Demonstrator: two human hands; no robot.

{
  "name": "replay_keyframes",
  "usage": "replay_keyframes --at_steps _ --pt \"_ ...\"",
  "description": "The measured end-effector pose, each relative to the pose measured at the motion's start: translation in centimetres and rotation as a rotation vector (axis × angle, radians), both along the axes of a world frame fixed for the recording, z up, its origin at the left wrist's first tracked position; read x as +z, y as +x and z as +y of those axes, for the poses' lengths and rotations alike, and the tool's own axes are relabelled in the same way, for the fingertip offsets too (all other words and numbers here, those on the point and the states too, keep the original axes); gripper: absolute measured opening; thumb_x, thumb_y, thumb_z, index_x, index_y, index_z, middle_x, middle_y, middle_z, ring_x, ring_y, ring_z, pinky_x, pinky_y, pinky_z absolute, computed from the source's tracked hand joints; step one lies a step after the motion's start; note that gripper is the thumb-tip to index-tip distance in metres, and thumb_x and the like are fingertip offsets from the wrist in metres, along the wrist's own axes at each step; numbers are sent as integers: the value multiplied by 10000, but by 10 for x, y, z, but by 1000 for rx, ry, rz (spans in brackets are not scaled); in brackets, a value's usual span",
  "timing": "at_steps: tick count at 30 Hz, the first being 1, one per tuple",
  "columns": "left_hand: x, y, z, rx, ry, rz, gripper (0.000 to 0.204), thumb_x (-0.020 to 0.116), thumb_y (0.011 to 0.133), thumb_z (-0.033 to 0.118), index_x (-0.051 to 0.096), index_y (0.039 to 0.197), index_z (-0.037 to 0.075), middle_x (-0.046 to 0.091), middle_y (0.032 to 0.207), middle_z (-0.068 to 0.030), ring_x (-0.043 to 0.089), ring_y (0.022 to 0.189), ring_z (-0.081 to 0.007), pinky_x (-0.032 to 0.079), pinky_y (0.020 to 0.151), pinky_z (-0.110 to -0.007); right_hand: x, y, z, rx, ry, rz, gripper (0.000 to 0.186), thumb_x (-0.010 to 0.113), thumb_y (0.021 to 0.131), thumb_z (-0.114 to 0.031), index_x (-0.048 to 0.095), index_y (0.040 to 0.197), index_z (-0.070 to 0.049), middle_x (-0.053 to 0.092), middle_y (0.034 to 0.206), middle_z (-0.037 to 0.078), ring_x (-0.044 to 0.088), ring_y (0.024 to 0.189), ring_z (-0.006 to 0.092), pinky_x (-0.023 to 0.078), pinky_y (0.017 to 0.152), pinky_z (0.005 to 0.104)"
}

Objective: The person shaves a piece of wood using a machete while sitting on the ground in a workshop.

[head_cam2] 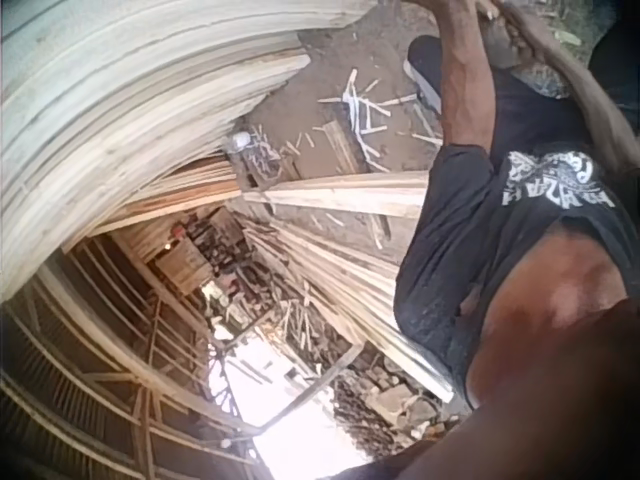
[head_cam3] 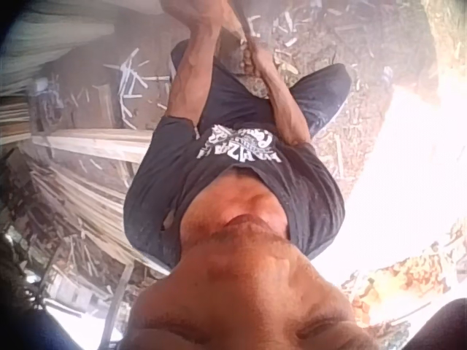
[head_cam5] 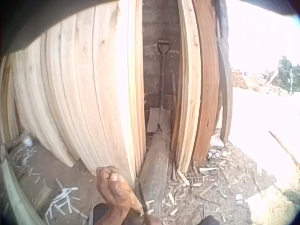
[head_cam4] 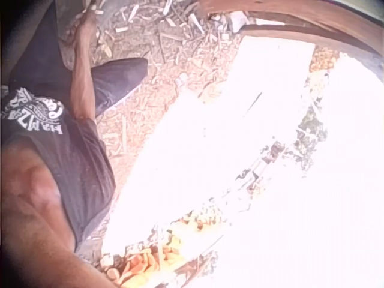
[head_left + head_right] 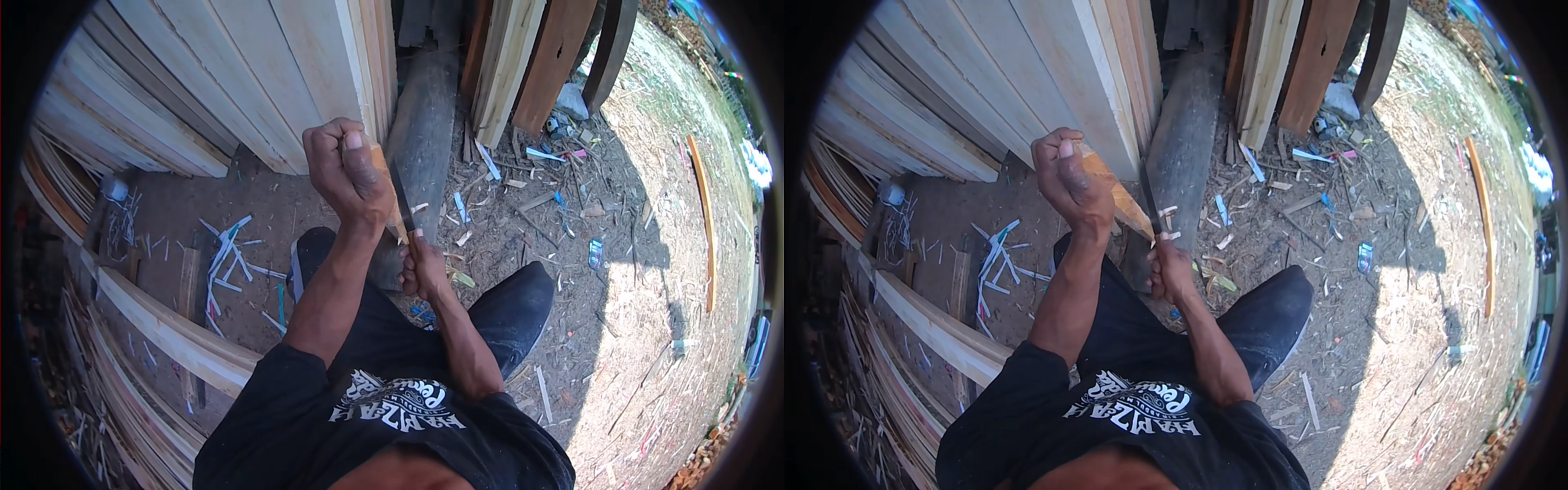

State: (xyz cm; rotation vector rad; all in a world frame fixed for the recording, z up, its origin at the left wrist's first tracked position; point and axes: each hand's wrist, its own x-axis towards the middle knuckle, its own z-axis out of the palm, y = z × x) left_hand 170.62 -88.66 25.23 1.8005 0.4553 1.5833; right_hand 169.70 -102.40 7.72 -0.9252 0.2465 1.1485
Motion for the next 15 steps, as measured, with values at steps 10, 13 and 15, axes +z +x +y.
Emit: replay_keyframes --at_steps 10,13,15 --pt "1 8 -4 23 99 8 300 419 956 253 490 807 2 491 781 -96 463 718 -222 399 653 -365 -52 -16 10 -42 -657 -1208 487 399 946 -493 570 803 -59 488 525 4 479 454 131 391 481 338" --pt "-4 3 0 -1 32 25 403 386 960 346 491 822 -18 527 836 -103 467 757 -179 391 734 -328 -54 -2 15 50 -439 -752 554 412 937 -508 553 829 17 432 485 61 481 431 188 397 475 384" --pt "3 5 9 18 9 -3 400 390 957 347 491 824 -16 527 829 -104 476 777 -182 394 742 -333 -44 10 3 57 -87 -249 583 401 927 -548 555 826 6 423 483 41 465 419 163 400 468 370"
